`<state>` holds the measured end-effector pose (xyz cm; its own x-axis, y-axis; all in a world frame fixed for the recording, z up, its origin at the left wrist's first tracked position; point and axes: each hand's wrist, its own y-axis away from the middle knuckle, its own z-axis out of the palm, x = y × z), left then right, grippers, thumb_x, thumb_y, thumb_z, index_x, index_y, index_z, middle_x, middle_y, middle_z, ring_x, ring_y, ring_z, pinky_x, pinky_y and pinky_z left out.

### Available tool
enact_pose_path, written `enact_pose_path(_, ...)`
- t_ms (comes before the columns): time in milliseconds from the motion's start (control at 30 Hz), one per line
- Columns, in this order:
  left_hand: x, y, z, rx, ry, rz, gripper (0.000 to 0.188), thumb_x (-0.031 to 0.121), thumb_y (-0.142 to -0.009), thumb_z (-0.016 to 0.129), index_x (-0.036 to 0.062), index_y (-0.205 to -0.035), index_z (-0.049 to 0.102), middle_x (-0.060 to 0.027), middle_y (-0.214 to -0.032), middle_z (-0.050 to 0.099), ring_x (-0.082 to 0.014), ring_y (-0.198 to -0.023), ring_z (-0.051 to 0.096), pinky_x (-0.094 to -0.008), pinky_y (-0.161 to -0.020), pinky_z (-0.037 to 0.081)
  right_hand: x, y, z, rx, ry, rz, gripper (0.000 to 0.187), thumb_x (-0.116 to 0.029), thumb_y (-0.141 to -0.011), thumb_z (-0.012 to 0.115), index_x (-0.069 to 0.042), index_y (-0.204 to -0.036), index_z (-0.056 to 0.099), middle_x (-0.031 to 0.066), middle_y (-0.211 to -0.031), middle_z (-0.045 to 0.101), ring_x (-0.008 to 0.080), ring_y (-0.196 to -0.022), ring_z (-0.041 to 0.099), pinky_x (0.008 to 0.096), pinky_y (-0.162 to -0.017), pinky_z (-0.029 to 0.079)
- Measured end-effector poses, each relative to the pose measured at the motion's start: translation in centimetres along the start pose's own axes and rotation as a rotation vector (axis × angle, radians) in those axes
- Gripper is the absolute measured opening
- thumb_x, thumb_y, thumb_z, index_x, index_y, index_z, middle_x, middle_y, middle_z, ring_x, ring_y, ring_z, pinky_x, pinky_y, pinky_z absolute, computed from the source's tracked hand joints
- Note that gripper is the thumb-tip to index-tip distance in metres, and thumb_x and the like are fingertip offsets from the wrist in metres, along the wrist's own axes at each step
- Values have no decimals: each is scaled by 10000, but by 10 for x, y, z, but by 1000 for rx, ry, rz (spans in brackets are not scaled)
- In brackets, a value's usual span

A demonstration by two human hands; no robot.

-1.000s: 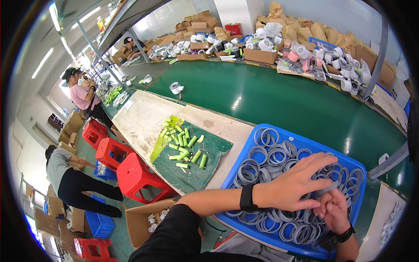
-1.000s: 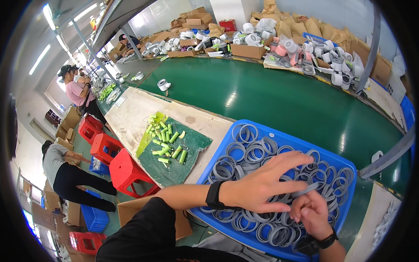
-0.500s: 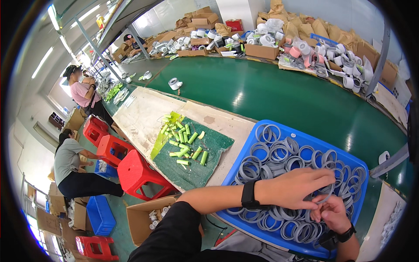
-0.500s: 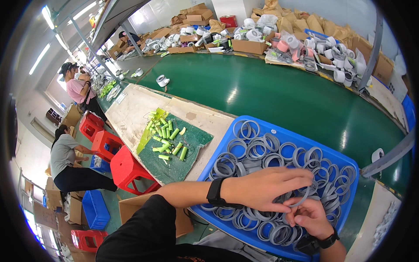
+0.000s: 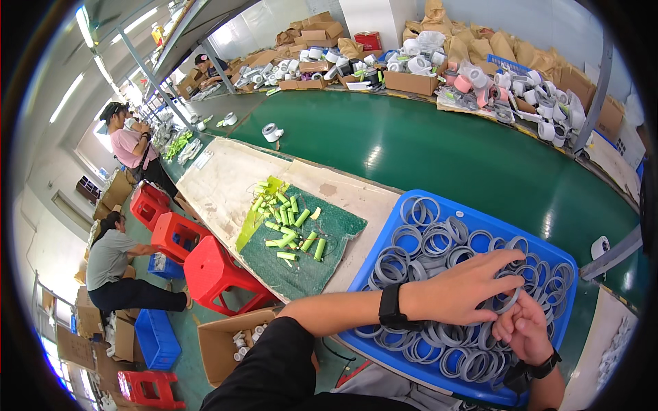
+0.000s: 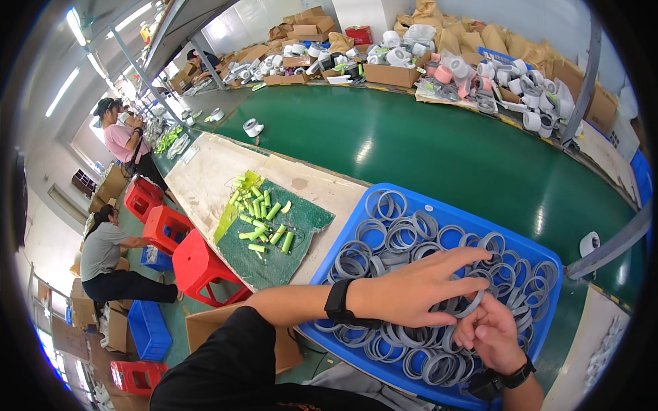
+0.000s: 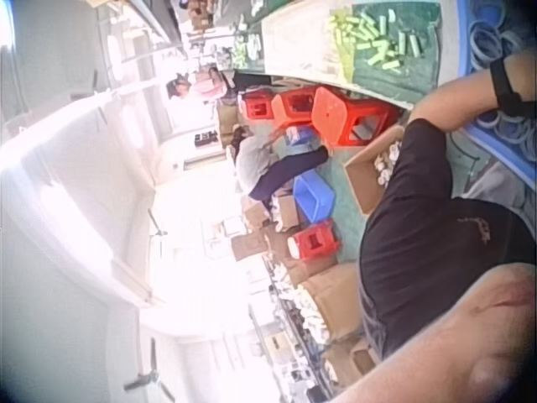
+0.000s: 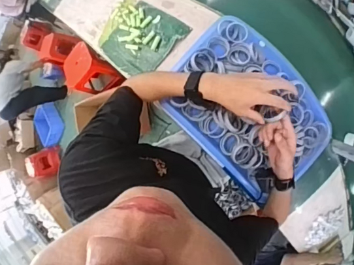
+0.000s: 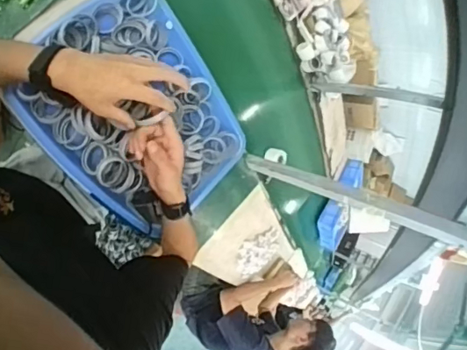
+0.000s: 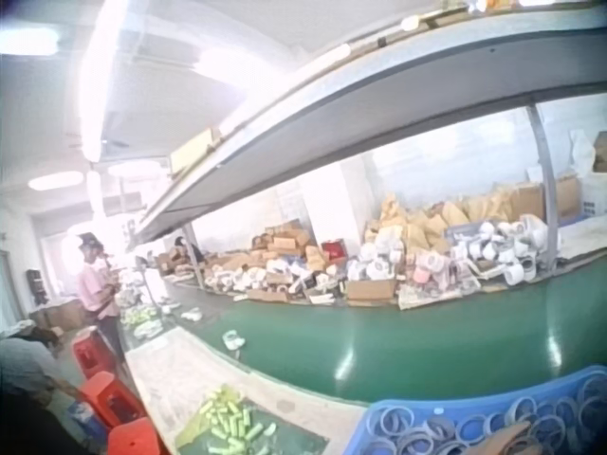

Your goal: Manually assemble gray ring-shaped components and circular electronic housing units.

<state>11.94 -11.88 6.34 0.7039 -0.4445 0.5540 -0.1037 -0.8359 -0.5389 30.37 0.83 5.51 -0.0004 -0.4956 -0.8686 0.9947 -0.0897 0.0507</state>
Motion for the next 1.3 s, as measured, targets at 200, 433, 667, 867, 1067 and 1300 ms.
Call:
enact_pose_path(200,2,-3,-3,12,-4,5,604,206,-699,774,55,-1224,517,-239,-1420,306,-452,-1305,345,-526,-1026,361,1,-1,-1,42,7,-3,678,-330,-863,652,9,-1354,330,19,-689,489,115,-592,506,287,-621,455)
enact_pose_path(433,5,-3,-7,53,-20,47,503,175,-710,759,42,-1157,571,-241,-1411,328,-440,-1304,352,-524,-1024,353,-2,0,-1,19,34,-23,652,-307,-877,631,36,-1346,335,6,-640,435,101,-548,439,273,-581,406)
enact_pose_path(667,2,-2,-4,48,-12,32,478,148,-724,741,57,-1162,575,-235,-1395,345,-437,-1305,351,-537,-1047,332,-7,2,-2,29,-70,64,660,-281,-885,626,9,-1385,307,-7,-600,393,82,-492,376,248,-490,326)
enact_pose_path(867,4,-3,-4,38,-42,11,477,138,-719,737,49,-1159,577,-228,-1392,352,-433,-1311,349,-539,-1050,330,-5,4,-6,65,-90,47,699,-281,-876,634,-25,-1422,281,15,-638,423,93,-494,398,249,-478,343)
enact_pose_path(1067,-2,3,-2,12,-65,91,436,143,-715,738,48,-1112,587,-225,-1393,357,-437,-1303,362,-544,-1031,345,-2,-1,-1,108,-63,-75,700,-261,-867,635,-61,-1435,279,53,-707,495,132,-545,482,280,-530,423)
enact_pose_path(1300,5,-1,1,111,-41,34,461,147,-720,741,52,-1137,570,-214,-1396,357,-427,-1281,386,-542,-1003,363,7,2,-8,67,-12,-77,662,-261,-880,619,-76,-1420,284,81,-745,535,162,-583,519,301,-581,448)
